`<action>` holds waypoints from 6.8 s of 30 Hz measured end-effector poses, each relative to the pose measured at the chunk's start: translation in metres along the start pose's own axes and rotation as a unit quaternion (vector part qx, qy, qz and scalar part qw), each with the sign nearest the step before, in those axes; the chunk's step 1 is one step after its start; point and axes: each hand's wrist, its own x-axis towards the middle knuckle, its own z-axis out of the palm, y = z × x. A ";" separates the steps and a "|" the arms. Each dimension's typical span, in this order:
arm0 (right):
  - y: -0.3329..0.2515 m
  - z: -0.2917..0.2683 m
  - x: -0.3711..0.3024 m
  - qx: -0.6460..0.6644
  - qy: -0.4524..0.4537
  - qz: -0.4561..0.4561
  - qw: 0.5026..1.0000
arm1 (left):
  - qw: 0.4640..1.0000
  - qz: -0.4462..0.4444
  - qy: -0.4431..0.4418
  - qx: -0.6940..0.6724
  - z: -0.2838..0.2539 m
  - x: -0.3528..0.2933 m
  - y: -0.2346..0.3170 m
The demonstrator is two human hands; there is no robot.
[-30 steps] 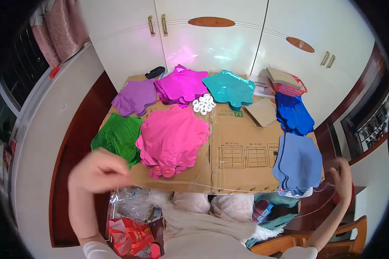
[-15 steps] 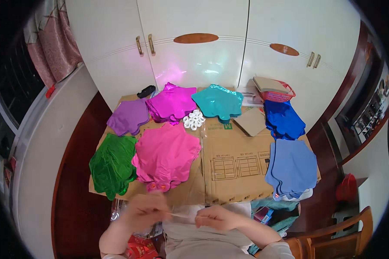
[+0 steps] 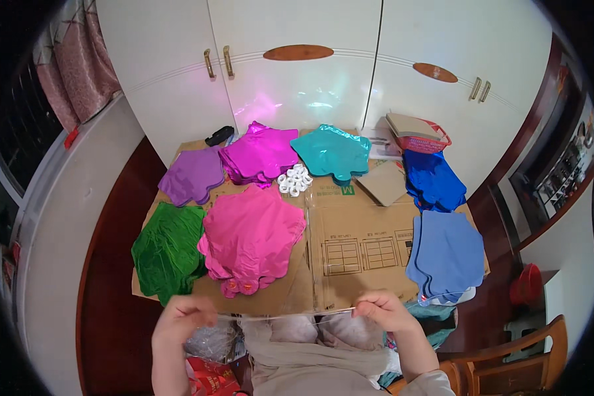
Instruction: Counting and bagging small white plastic parts on a production table.
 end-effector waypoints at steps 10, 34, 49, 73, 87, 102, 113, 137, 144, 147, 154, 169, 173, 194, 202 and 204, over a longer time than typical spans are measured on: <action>0.044 0.040 -0.014 -0.175 -0.128 -0.056 0.974 | 0.901 0.161 0.326 -0.237 0.057 0.008 -0.031; 0.061 0.054 -0.010 0.143 0.028 0.011 0.989 | 0.953 0.020 -0.302 0.019 0.043 -0.026 -0.033; 0.069 0.103 0.023 -0.094 -0.055 -0.032 0.994 | 0.917 0.135 -0.152 -0.343 0.049 -0.034 -0.081; 0.131 0.154 0.041 -0.138 -0.071 -0.185 0.970 | 0.939 -0.053 0.247 -0.235 0.065 -0.032 -0.077; 0.139 0.145 0.050 -0.203 -0.087 -0.173 0.960 | 0.938 0.019 -0.082 0.337 0.029 -0.038 -0.096; 0.169 0.150 0.053 -0.274 -0.128 -0.176 0.937 | 0.977 -0.173 -0.048 0.118 0.028 -0.051 -0.115; 0.224 0.158 0.058 -0.384 -0.158 -0.144 0.898 | 0.902 0.186 0.186 -0.343 -0.002 -0.070 -0.026; -0.049 -0.117 -0.138 -0.295 0.123 0.009 0.947 | 0.902 0.125 0.020 0.412 -0.035 -0.044 0.010; -0.058 -0.076 -0.132 -0.634 0.139 0.277 0.708 | 0.883 0.113 -0.159 0.428 0.016 -0.026 -0.011; -0.027 -0.030 -0.088 -0.433 -0.046 -0.003 0.900 | 0.861 0.184 -0.199 0.430 0.050 -0.016 -0.028; 0.036 0.080 -0.009 -0.158 -0.176 0.005 0.972 | 0.891 0.239 -0.192 0.335 0.085 -0.001 -0.032; 0.047 0.073 -0.005 -0.191 0.023 -0.106 0.976 | 0.972 0.128 -0.186 0.059 0.104 -0.017 -0.085; 0.053 0.086 -0.006 -0.195 -0.014 -0.082 0.977 | 0.996 0.091 0.014 -0.015 0.111 -0.011 -0.090; 0.039 0.073 -0.003 -0.206 0.072 -0.147 0.965 | 0.965 0.097 -0.238 -0.050 0.110 -0.010 -0.084; 0.039 0.076 -0.004 -0.239 0.035 -0.153 0.958 | 0.974 0.132 -0.180 0.027 0.108 -0.011 -0.082; 0.046 0.076 -0.002 -0.273 0.012 -0.099 0.957 | 0.978 0.096 -0.172 -0.073 0.109 -0.017 -0.086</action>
